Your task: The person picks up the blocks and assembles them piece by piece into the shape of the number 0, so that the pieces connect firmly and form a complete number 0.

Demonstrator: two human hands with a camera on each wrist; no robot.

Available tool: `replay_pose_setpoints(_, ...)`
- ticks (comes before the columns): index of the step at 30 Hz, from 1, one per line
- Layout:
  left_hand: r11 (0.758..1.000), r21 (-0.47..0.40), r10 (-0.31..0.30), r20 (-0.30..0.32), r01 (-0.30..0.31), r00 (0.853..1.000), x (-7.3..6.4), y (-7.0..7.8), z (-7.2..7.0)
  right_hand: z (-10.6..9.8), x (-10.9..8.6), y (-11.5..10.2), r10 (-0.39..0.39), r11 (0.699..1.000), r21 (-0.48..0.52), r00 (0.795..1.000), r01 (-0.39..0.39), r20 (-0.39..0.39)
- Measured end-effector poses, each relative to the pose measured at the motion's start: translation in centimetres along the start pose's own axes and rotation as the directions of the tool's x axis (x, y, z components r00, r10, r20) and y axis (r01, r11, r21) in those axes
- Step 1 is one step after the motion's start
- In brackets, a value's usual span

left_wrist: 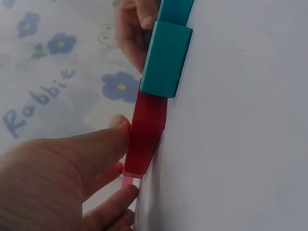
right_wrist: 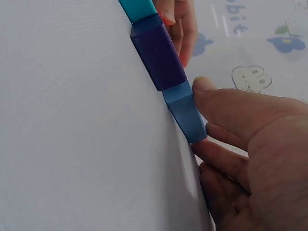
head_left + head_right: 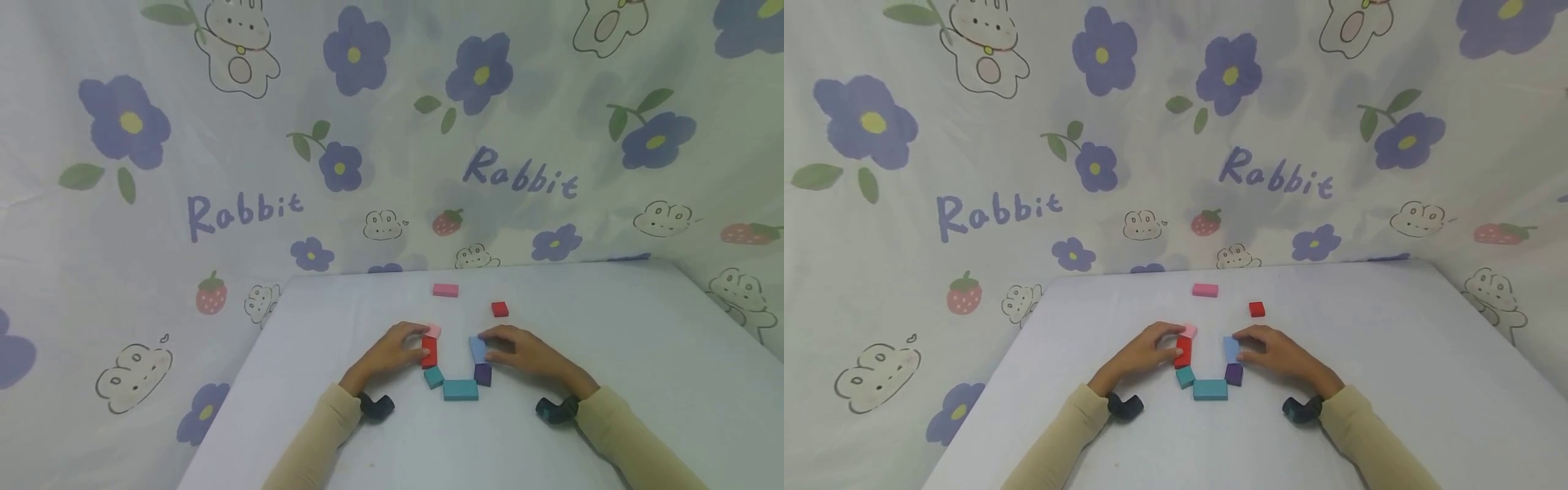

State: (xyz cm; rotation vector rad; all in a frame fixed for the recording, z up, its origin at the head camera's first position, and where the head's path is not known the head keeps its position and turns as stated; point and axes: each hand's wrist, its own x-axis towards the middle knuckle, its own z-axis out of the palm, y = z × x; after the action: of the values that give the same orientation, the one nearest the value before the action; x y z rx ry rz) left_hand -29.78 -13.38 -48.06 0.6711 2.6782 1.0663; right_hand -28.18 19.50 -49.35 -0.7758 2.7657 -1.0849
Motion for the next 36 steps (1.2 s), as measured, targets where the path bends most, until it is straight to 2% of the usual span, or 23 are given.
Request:
replay_pose_setpoints(10,1.0,0.005,-0.001,0.002,0.001,1.0,-0.3,0.0,0.2,0.2,-0.2,-0.2,0.011,1.0,-0.01,1.0,-0.011,-0.001)
replay_pose_setpoints(14,1.0,0.007,-0.018,0.001,0.018,1.0,-0.3,-0.2,0.2,0.3,-0.1,-0.2,0.026,0.999,0.035,1.0,-0.025,-0.007)
replay_pose_setpoints(19,0.999,0.02,-0.036,-0.003,0.036,0.999,-0.6,-0.5,0.0,0.2,0.5,0.1,0.081,0.989,0.127,0.996,-0.076,-0.031)
replay_pose_setpoints(24,0.999,0.023,-0.023,-0.001,0.023,1.0,-0.5,-0.3,-0.2,-1.4,0.8,0.5,0.139,0.973,0.198,0.985,-0.118,-0.097)
replay_pose_setpoints(28,1.0,0.025,-0.007,-0.008,0.007,1.0,-0.4,0.0,-0.4,-3.3,1.0,1.3,0.172,0.978,0.147,0.972,-0.149,-0.162)
replay_pose_setpoints(32,1.0,0.021,-0.007,-0.003,0.007,1.0,-0.3,0.1,-0.2,-4.8,1.2,2.6,0.222,0.975,0.056,0.959,-0.215,-0.177)
replay_pose_setpoints(36,1.0,0.013,-0.002,-0.004,0.002,1.0,-0.2,0.1,-0.1,-6.0,1.5,3.9,0.199,0.979,-0.008,0.967,-0.203,-0.162)
